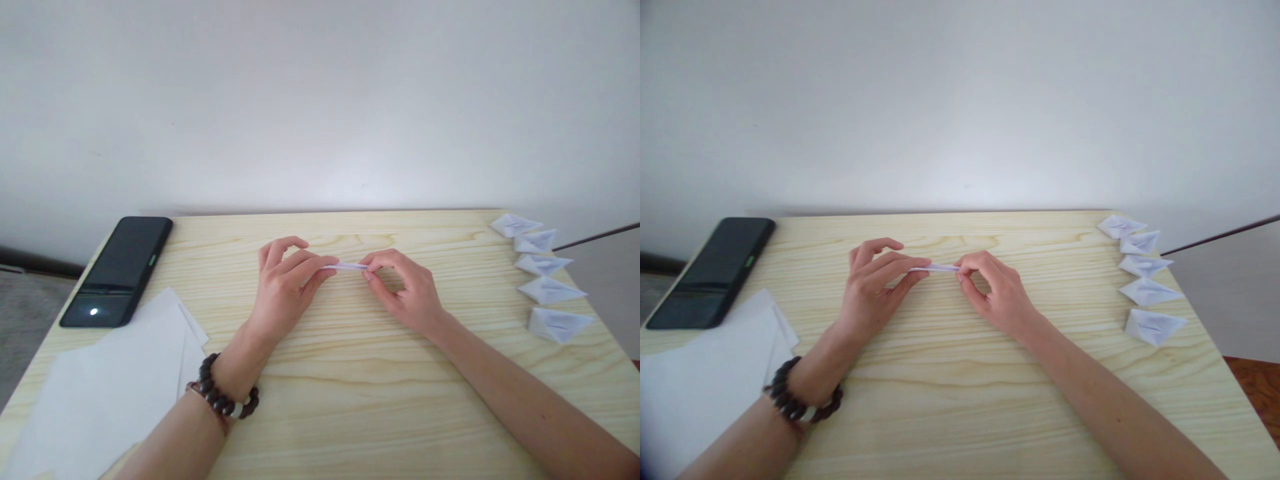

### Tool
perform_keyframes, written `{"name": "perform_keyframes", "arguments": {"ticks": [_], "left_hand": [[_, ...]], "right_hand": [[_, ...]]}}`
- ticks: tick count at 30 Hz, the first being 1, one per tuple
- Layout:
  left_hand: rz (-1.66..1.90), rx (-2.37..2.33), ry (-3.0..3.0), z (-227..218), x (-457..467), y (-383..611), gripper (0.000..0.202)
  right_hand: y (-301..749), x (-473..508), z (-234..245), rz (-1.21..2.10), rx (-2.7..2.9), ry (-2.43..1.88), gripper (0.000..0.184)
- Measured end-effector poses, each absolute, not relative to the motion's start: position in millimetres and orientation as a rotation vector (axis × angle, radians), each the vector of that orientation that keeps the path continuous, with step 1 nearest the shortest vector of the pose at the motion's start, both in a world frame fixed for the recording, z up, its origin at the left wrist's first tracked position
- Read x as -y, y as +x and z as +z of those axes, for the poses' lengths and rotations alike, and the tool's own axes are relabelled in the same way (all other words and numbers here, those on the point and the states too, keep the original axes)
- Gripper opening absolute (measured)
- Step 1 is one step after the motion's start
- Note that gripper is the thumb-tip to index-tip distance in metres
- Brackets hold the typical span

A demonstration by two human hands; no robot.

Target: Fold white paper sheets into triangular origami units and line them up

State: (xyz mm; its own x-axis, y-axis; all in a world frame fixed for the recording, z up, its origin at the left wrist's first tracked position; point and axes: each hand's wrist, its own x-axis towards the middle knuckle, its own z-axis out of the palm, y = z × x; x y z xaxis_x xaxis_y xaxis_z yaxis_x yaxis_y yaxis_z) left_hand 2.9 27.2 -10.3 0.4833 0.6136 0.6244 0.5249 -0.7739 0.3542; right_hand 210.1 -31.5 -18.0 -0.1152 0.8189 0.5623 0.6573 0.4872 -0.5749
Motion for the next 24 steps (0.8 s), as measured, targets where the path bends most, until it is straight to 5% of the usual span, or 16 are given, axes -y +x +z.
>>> {"name": "perform_keyframes", "arguments": {"ticks": [24], "left_hand": [[1.152,-0.913,2.379,-6,-14,10,0.013]], "right_hand": [[210,31,-23,-0.037,1.882,-1.130,0.029]]}}
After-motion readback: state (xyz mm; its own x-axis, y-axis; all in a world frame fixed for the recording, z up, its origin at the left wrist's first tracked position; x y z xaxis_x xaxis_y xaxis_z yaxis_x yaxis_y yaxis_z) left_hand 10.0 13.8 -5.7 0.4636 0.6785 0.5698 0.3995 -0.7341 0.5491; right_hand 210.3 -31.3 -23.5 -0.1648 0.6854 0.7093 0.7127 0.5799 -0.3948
